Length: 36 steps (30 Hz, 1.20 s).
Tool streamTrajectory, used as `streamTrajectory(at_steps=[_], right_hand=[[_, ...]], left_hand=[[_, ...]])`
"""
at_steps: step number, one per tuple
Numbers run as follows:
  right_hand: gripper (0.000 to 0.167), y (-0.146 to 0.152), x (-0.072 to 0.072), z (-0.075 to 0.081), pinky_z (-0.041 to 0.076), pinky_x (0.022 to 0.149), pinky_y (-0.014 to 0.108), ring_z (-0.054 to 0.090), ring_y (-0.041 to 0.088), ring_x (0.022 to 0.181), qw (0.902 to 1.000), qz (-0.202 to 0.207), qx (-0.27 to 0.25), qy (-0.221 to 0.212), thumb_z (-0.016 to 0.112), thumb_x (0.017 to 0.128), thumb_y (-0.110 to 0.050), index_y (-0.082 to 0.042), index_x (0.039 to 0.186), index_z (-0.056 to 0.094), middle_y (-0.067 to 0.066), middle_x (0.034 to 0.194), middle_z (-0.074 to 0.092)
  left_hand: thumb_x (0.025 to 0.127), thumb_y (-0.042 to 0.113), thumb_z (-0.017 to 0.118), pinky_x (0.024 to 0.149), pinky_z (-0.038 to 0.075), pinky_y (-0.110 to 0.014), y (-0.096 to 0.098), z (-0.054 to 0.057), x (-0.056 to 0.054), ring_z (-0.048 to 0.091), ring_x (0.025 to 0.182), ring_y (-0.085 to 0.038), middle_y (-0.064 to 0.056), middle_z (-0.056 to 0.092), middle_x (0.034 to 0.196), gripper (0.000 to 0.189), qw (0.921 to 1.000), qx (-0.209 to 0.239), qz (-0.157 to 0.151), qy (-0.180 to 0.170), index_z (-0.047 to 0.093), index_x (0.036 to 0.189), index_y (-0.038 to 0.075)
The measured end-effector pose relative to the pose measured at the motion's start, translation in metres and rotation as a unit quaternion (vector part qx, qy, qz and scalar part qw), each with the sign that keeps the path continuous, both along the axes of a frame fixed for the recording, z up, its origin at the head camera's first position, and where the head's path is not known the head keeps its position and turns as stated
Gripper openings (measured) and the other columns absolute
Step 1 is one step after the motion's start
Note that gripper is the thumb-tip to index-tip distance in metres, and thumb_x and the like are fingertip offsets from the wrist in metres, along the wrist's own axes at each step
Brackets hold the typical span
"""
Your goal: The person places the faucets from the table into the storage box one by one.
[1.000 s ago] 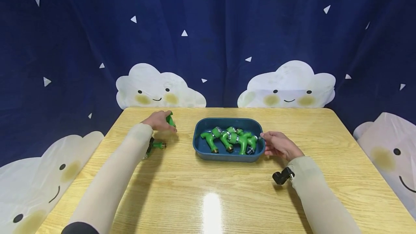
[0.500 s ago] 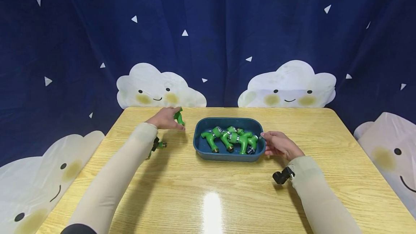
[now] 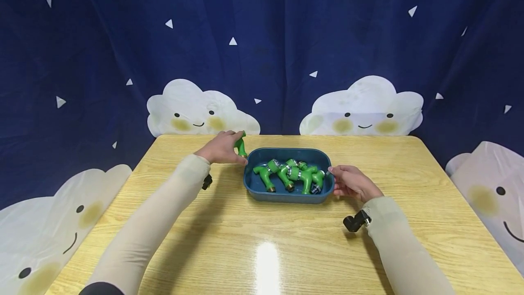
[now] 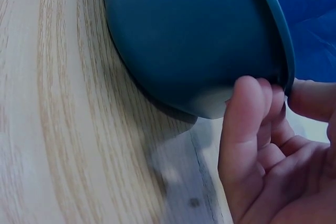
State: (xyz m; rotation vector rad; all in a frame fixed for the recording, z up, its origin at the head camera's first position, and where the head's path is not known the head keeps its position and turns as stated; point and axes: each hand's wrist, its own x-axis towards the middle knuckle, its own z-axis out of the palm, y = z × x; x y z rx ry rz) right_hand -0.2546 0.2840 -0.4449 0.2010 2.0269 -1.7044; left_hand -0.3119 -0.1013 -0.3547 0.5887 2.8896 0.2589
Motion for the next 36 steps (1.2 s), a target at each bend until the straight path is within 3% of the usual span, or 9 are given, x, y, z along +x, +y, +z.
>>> streamTrajectory(at_steps=[16, 36], right_hand=[[0.023, 0.001, -0.001, -0.002, 0.059, 0.063, 0.024, 0.064, 0.006, 0.066, 0.9999, 0.002, -0.012, 0.0, 0.047, 0.105, -0.031, -0.009, 0.101, 0.052, -0.005, 0.076, 0.063], [0.024, 0.0, 0.0, 0.0, 0.059, 0.064, 0.024, 0.063, 0.006, 0.066, 1.0, 0.001, -0.004, 0.005, 0.048, 0.105, -0.032, -0.008, 0.105, 0.051, -0.006, 0.076, 0.06]], left_hand=[[0.079, 0.051, 0.078, 0.11, 0.044, -0.048, 0.02, 0.006, 0.017, 0.036, 0.143, -0.033, -0.012, 0.039, 0.156, 0.1, 0.9996, 0.004, -0.025, 0.007, 0.028, 0.158, 0.017], [0.08, 0.047, 0.079, 0.109, 0.044, -0.051, 0.038, 0.001, 0.022, 0.035, 0.143, -0.034, -0.013, 0.038, 0.157, 0.097, 0.9974, -0.001, -0.072, -0.005, 0.03, 0.157, 0.015]])
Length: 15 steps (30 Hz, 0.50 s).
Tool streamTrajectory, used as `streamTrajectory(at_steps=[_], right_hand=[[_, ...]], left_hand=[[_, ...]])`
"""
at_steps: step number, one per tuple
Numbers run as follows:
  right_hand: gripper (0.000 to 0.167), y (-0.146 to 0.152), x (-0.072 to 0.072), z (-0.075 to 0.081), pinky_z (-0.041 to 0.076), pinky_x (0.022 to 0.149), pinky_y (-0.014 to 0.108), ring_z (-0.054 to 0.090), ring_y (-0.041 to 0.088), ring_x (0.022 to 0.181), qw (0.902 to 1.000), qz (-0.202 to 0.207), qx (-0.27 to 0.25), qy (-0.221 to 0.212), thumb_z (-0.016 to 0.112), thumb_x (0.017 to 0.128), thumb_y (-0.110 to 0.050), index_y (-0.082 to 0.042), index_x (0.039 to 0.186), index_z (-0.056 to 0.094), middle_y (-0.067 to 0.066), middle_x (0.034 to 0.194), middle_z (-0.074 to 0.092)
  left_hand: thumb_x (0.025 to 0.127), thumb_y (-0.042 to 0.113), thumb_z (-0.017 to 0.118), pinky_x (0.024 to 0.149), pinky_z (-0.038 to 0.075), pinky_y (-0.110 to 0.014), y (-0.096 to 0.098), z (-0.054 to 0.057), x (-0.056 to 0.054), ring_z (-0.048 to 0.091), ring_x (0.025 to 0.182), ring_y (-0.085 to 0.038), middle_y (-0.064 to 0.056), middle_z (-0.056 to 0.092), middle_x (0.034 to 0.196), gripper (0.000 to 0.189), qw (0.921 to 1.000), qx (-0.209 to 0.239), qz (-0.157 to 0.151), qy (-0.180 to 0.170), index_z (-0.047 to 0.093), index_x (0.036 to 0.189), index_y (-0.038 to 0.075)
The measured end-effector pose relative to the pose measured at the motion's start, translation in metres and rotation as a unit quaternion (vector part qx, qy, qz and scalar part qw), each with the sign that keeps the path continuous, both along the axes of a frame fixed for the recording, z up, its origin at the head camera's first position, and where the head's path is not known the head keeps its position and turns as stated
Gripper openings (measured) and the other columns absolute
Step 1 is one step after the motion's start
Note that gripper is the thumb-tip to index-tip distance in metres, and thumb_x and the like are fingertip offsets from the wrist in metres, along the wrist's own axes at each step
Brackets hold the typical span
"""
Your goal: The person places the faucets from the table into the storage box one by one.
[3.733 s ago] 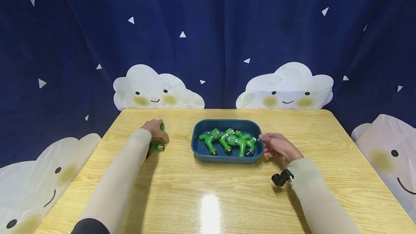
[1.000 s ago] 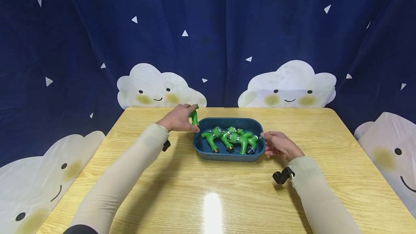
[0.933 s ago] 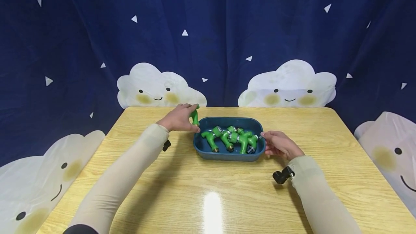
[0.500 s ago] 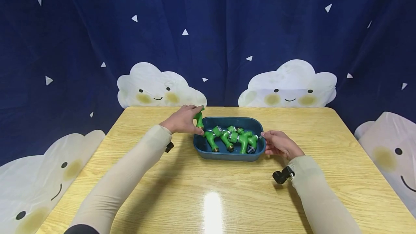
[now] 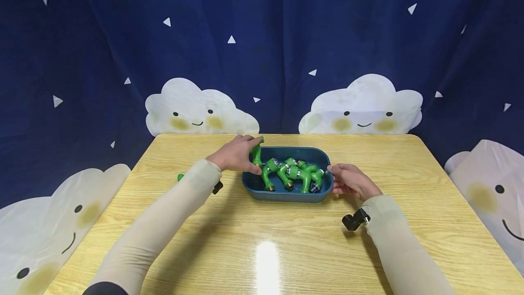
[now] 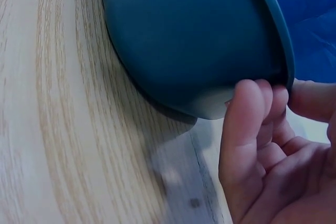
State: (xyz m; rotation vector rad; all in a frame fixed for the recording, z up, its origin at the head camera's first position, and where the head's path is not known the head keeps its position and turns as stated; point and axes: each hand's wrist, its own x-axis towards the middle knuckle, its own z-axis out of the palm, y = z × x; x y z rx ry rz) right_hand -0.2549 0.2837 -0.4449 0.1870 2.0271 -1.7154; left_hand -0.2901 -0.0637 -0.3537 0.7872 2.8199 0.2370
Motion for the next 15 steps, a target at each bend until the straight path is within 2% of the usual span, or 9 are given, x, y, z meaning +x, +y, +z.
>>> streamTrajectory(at_steps=[7, 15], right_hand=[[0.024, 0.0, -0.001, -0.001, 0.059, 0.064, 0.024, 0.063, 0.006, 0.065, 1.0, 0.0, 0.001, -0.003, 0.047, 0.106, -0.032, -0.008, 0.104, 0.051, -0.005, 0.076, 0.061], [0.024, 0.001, -0.002, -0.001, 0.059, 0.064, 0.023, 0.063, 0.006, 0.067, 0.9999, -0.003, 0.014, -0.003, 0.046, 0.106, -0.032, -0.008, 0.106, 0.051, -0.005, 0.076, 0.062]], left_hand=[[0.08, 0.052, 0.078, 0.109, 0.044, -0.049, 0.01, 0.001, 0.004, 0.035, 0.144, -0.03, -0.009, 0.037, 0.158, 0.099, 0.9998, -0.021, -0.007, -0.003, 0.026, 0.158, 0.018], [0.08, 0.053, 0.077, 0.108, 0.045, -0.049, 0.021, -0.006, 0.004, 0.037, 0.143, -0.029, -0.008, 0.037, 0.158, 0.099, 0.9988, -0.043, -0.021, 0.006, 0.027, 0.158, 0.018]])
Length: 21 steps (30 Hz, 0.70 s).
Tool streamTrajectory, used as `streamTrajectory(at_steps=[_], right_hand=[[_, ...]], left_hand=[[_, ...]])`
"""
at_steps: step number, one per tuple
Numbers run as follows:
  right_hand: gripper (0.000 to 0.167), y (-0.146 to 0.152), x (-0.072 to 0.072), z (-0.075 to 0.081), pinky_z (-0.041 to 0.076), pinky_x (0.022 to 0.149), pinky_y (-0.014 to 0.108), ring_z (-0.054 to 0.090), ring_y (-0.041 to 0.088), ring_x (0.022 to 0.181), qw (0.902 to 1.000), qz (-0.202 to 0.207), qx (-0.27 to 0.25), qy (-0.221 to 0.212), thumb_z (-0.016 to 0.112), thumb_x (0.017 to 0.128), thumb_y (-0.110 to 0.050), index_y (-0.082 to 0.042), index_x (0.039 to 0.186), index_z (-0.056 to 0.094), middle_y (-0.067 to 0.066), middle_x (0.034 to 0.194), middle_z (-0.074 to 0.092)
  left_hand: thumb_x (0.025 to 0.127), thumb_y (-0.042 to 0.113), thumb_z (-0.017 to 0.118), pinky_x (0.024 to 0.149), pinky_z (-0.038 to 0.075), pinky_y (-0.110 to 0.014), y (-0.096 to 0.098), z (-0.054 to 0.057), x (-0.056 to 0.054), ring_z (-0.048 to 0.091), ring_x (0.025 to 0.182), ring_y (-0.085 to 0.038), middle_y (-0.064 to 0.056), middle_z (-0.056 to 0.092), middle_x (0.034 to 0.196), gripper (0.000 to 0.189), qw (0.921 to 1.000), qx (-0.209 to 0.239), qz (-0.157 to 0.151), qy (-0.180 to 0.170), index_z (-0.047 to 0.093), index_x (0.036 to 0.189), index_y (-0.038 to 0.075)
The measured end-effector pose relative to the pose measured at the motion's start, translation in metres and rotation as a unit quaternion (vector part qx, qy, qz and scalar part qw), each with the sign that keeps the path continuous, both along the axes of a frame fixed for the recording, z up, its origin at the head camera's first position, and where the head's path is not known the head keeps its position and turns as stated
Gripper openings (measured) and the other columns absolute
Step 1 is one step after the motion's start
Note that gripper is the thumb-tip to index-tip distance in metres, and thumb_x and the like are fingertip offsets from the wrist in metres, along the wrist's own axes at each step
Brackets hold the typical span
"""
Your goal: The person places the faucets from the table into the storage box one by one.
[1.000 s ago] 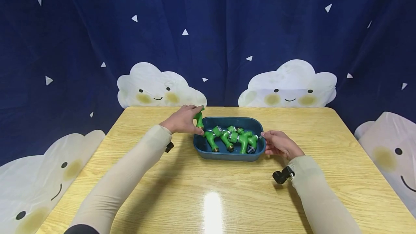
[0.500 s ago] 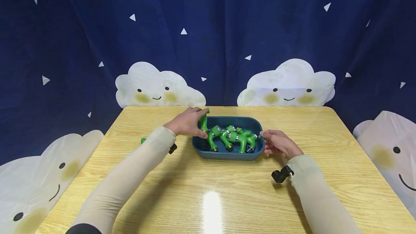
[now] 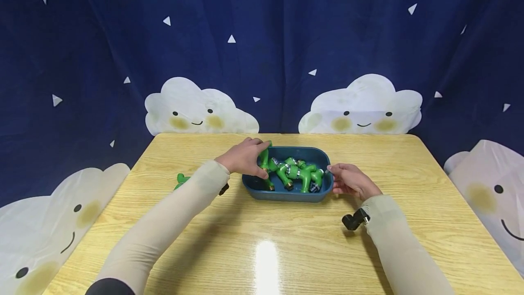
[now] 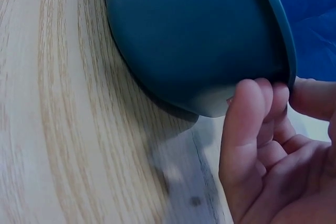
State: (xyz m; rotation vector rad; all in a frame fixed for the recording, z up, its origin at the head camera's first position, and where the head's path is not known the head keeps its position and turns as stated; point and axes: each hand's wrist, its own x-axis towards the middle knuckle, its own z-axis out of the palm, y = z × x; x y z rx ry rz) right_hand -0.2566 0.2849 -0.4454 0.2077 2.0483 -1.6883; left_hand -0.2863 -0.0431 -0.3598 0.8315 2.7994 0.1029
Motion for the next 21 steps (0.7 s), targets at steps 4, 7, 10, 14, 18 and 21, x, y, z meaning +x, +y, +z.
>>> streamTrajectory(at_steps=[4, 7, 10, 14, 18, 21], right_hand=[[0.024, 0.0, 0.0, -0.001, 0.059, 0.063, 0.023, 0.063, 0.006, 0.067, 1.0, 0.001, -0.003, 0.003, 0.047, 0.105, -0.033, -0.009, 0.104, 0.051, -0.006, 0.076, 0.06], [0.024, 0.001, 0.001, -0.002, 0.059, 0.063, 0.023, 0.063, 0.006, 0.066, 0.9999, 0.006, -0.007, 0.006, 0.047, 0.105, -0.033, -0.01, 0.101, 0.052, -0.006, 0.075, 0.059], [0.024, 0.001, 0.001, -0.003, 0.058, 0.063, 0.023, 0.063, 0.006, 0.065, 0.9999, 0.008, -0.01, 0.007, 0.047, 0.106, -0.032, -0.01, 0.099, 0.052, -0.006, 0.074, 0.059], [0.025, 0.001, 0.001, -0.003, 0.059, 0.063, 0.023, 0.063, 0.006, 0.066, 1.0, 0.005, -0.003, 0.004, 0.046, 0.106, -0.033, -0.009, 0.1, 0.051, -0.006, 0.075, 0.06], [0.026, 0.0, 0.0, -0.001, 0.059, 0.065, 0.024, 0.062, 0.006, 0.068, 1.0, 0.002, 0.008, -0.001, 0.045, 0.106, -0.034, -0.008, 0.106, 0.051, -0.005, 0.077, 0.06], [0.026, 0.0, 0.0, -0.001, 0.059, 0.066, 0.024, 0.062, 0.006, 0.069, 0.9999, 0.0, 0.009, -0.004, 0.045, 0.106, -0.034, -0.008, 0.108, 0.051, -0.005, 0.077, 0.06]], left_hand=[[0.08, 0.055, 0.076, 0.107, 0.047, -0.048, 0.007, -0.003, 0.002, 0.036, 0.144, -0.028, -0.007, 0.037, 0.159, 0.1, 0.9999, -0.011, -0.006, 0.002, 0.026, 0.159, 0.019], [0.08, 0.056, 0.076, 0.106, 0.048, -0.047, 0.012, -0.005, 0.003, 0.037, 0.143, -0.027, -0.006, 0.038, 0.158, 0.1, 0.9998, -0.017, -0.012, 0.006, 0.026, 0.159, 0.02], [0.079, 0.055, 0.077, 0.105, 0.048, -0.045, 0.019, -0.006, 0.003, 0.039, 0.141, -0.027, -0.007, 0.04, 0.156, 0.099, 0.9995, -0.024, -0.019, 0.011, 0.028, 0.158, 0.02], [0.08, 0.055, 0.076, 0.106, 0.048, -0.045, 0.027, -0.007, 0.003, 0.04, 0.14, -0.026, -0.007, 0.041, 0.155, 0.097, 0.9988, -0.037, -0.03, 0.012, 0.03, 0.157, 0.019], [0.079, 0.056, 0.076, 0.108, 0.046, -0.046, 0.035, -0.007, 0.001, 0.038, 0.142, -0.026, -0.006, 0.04, 0.156, 0.097, 0.998, -0.052, -0.034, 0.008, 0.03, 0.157, 0.02], [0.08, 0.056, 0.076, 0.11, 0.045, -0.045, 0.04, -0.007, 0.0, 0.036, 0.145, -0.027, -0.006, 0.038, 0.158, 0.097, 0.9976, -0.057, -0.04, 0.003, 0.03, 0.157, 0.021]])
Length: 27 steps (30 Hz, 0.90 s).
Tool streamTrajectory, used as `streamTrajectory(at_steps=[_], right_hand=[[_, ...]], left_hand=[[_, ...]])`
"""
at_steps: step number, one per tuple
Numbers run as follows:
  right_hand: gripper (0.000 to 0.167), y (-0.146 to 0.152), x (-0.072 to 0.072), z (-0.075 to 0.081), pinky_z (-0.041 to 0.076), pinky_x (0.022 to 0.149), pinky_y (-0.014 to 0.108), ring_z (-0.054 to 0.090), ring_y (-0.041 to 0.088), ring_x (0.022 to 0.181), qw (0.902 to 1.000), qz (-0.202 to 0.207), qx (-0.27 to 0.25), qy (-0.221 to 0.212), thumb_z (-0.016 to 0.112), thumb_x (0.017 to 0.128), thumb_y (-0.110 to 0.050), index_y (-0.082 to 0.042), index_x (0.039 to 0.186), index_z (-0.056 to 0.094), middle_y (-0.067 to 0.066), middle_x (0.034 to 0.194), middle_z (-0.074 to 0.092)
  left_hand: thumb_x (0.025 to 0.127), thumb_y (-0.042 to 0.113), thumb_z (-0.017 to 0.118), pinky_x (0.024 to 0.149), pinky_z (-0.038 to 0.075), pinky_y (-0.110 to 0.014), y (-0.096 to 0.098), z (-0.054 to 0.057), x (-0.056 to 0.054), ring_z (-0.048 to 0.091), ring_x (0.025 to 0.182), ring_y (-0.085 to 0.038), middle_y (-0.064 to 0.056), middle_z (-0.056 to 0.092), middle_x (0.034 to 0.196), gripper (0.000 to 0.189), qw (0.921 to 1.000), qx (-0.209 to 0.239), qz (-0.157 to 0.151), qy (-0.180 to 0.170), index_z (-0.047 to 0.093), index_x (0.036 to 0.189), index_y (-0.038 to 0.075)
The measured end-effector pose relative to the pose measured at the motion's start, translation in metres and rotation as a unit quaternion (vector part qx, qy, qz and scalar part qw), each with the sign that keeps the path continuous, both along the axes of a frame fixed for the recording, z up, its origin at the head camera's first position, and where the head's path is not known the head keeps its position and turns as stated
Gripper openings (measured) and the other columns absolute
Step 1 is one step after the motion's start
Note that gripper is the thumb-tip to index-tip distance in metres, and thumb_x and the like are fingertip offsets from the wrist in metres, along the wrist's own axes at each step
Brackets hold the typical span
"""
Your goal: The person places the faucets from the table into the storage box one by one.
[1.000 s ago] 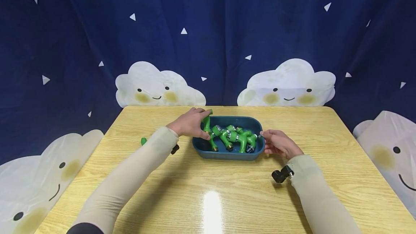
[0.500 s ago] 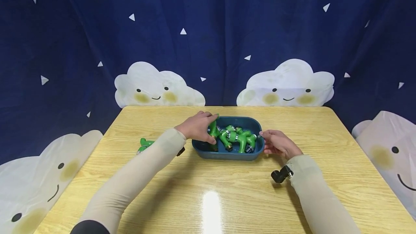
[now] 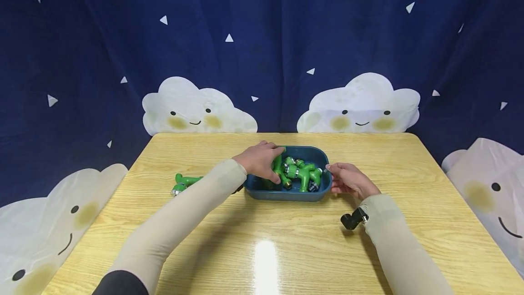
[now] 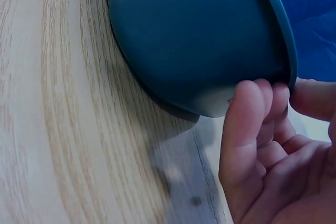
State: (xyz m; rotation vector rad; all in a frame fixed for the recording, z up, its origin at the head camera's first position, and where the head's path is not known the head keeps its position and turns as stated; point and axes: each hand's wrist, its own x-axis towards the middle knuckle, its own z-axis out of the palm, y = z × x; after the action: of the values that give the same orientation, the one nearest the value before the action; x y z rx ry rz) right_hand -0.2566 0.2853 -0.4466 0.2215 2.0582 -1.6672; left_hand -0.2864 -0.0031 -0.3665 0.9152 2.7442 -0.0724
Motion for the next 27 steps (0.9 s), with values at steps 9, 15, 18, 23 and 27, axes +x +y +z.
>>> streamTrajectory(at_steps=[9, 15, 18, 23, 27], right_hand=[[0.025, 0.004, 0.002, -0.002, 0.059, 0.066, 0.024, 0.063, 0.006, 0.067, 0.9999, 0.003, -0.008, 0.006, 0.046, 0.106, -0.034, -0.009, 0.103, 0.051, -0.005, 0.076, 0.063], [0.026, 0.004, 0.002, -0.001, 0.059, 0.065, 0.024, 0.062, 0.006, 0.068, 1.0, -0.002, -0.006, 0.005, 0.045, 0.106, -0.034, -0.009, 0.105, 0.051, -0.005, 0.077, 0.062], [0.028, 0.003, 0.001, -0.001, 0.058, 0.065, 0.024, 0.061, 0.006, 0.068, 0.9999, 0.005, -0.007, 0.011, 0.046, 0.105, -0.036, -0.008, 0.104, 0.05, -0.005, 0.077, 0.061], [0.027, 0.001, 0.001, -0.001, 0.058, 0.064, 0.023, 0.062, 0.005, 0.066, 0.9999, 0.007, -0.001, 0.011, 0.046, 0.106, -0.035, -0.009, 0.1, 0.05, -0.005, 0.075, 0.062], [0.027, 0.0, 0.002, 0.001, 0.058, 0.064, 0.024, 0.061, 0.006, 0.066, 1.0, 0.004, 0.004, 0.007, 0.046, 0.106, -0.035, -0.01, 0.099, 0.05, -0.005, 0.075, 0.061]], left_hand=[[0.08, 0.057, 0.075, 0.11, 0.045, -0.043, 0.02, -0.004, -0.004, 0.038, 0.143, -0.026, -0.005, 0.039, 0.158, 0.097, 0.9994, -0.013, -0.032, 0.007, 0.03, 0.157, 0.021], [0.08, 0.059, 0.074, 0.111, 0.044, -0.041, 0.036, -0.005, -0.005, 0.04, 0.141, -0.025, -0.004, 0.04, 0.156, 0.097, 0.9984, -0.022, -0.049, 0.017, 0.03, 0.157, 0.021], [0.08, 0.06, 0.074, 0.111, 0.044, -0.04, 0.043, -0.006, -0.005, 0.041, 0.141, -0.024, -0.003, 0.04, 0.156, 0.096, 0.9977, -0.032, -0.056, 0.02, 0.03, 0.157, 0.022], [0.08, 0.061, 0.074, 0.11, 0.044, -0.036, 0.055, -0.009, -0.005, 0.042, 0.137, -0.02, 0.0, 0.042, 0.154, 0.096, 0.9969, -0.044, -0.061, 0.022, 0.031, 0.157, 0.024], [0.079, 0.063, 0.073, 0.11, 0.045, -0.035, 0.062, -0.01, -0.005, 0.042, 0.137, -0.019, 0.002, 0.042, 0.154, 0.096, 0.9964, -0.052, -0.064, 0.021, 0.031, 0.157, 0.025]])
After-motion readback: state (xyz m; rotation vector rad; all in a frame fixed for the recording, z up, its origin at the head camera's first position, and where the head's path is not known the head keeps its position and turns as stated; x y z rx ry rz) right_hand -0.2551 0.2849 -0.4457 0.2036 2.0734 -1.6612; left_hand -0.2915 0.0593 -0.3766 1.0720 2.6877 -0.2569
